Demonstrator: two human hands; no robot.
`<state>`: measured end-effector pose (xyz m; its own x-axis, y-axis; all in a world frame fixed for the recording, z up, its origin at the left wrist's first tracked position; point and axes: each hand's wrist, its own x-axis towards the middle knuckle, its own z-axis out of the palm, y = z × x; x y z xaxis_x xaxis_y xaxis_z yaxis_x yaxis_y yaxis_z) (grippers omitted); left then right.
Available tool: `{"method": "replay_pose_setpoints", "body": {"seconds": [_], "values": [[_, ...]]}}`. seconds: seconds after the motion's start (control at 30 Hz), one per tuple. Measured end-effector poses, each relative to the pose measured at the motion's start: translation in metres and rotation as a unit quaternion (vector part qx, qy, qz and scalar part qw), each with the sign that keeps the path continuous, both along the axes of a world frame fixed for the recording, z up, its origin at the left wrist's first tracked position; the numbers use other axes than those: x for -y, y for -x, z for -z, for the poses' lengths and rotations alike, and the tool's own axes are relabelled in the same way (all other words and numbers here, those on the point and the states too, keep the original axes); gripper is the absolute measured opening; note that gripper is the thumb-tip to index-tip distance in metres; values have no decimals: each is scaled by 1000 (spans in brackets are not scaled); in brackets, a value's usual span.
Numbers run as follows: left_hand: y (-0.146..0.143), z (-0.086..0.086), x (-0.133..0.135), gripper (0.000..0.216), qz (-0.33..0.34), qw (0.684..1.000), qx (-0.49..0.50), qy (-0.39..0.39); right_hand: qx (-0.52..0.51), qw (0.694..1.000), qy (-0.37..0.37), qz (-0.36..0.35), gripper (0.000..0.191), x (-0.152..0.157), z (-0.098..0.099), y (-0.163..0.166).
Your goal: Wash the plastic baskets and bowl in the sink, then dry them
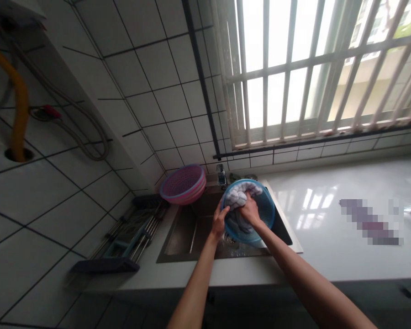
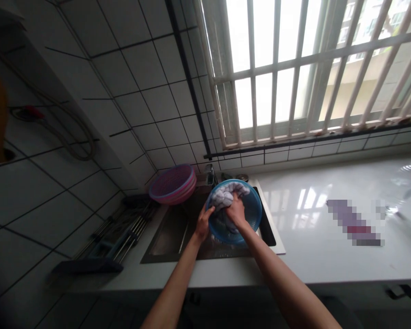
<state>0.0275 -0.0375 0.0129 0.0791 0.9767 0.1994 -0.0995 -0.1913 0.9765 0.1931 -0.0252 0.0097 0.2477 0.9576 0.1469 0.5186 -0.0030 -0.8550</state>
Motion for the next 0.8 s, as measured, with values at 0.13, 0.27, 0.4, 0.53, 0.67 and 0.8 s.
{"method": "replay_pose_setpoints", "body": {"seconds": [0.13,0.27,0.4,0.53,0.67,0.8], "values": [[-8,0,-17,61,21,1000,-1,-10,-74,987,-10,-146,51,-12,21,5],[-2,9,-28,64,-10,999,-13,-28,-29,960,33,-278,32,-9,37,2],[6,18,-31,61,-54,998,11,-3,118,951,-8,-287,29,1,29,-6],[7,20,-27,62,-24,996,37,73,241,939,-146,-196,42,1,10,-8],[6,16,-19,63,34,998,7,53,307,937,-98,-132,45,-1,6,-11],[11,13,-18,61,42,999,-24,8,285,958,17,-27,48,-1,8,-17]]}}
